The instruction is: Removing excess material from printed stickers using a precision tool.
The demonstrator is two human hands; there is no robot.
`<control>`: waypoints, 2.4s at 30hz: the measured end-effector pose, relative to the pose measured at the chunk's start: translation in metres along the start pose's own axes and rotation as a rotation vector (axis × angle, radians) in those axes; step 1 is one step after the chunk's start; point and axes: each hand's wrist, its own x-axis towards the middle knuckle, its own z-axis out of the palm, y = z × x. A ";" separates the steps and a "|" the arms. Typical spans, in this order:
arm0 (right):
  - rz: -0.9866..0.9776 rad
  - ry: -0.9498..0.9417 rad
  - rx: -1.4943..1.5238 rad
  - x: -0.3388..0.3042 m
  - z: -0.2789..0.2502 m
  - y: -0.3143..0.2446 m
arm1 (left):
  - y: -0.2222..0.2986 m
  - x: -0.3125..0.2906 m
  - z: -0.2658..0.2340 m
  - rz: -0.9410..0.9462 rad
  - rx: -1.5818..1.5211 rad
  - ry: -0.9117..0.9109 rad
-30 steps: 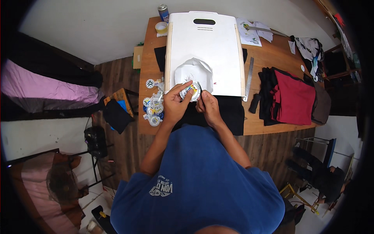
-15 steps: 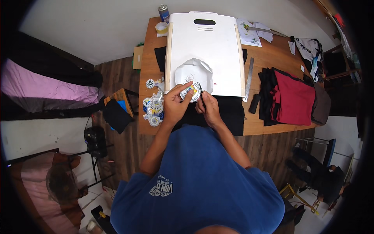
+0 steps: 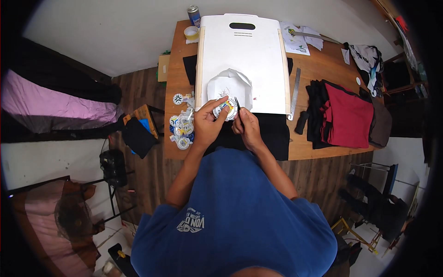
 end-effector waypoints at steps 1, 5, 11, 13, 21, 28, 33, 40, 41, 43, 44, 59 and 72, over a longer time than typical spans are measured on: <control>0.006 0.003 -0.009 0.000 0.000 0.000 | 0.000 0.000 0.000 0.003 -0.003 0.006; -0.006 -0.017 -0.030 0.001 -0.003 0.003 | -0.001 0.001 0.000 0.006 -0.009 0.004; 0.003 -0.013 0.000 0.002 -0.001 0.002 | -0.001 0.000 -0.004 -0.001 0.015 -0.013; 0.011 -0.010 -0.003 0.002 0.001 0.001 | -0.001 0.001 -0.004 0.007 -0.015 -0.001; 0.006 -0.007 -0.016 0.003 0.001 0.006 | -0.001 0.000 -0.006 0.014 -0.011 -0.004; 0.017 0.000 -0.006 0.000 0.003 0.006 | -0.004 -0.002 -0.008 0.001 -0.017 -0.001; -0.008 -0.008 -0.025 0.001 0.000 0.009 | -0.005 -0.003 -0.007 0.014 -0.030 0.006; -0.019 0.097 -0.006 0.000 0.014 0.001 | -0.003 -0.005 -0.004 -0.038 -0.089 0.103; -0.002 0.126 0.056 0.000 0.016 0.001 | -0.001 -0.005 -0.003 -0.038 -0.088 0.102; -0.007 0.093 0.055 -0.001 0.011 0.003 | 0.003 -0.006 -0.001 -0.052 -0.093 0.125; -0.011 0.061 0.053 -0.001 0.009 0.004 | 0.005 -0.007 0.000 -0.052 -0.093 0.124; 0.001 0.002 0.058 -0.001 -0.002 0.001 | -0.012 -0.006 0.000 0.028 -0.039 0.093; 0.007 -0.086 0.050 -0.004 -0.006 0.010 | -0.011 -0.005 0.003 0.027 -0.078 0.095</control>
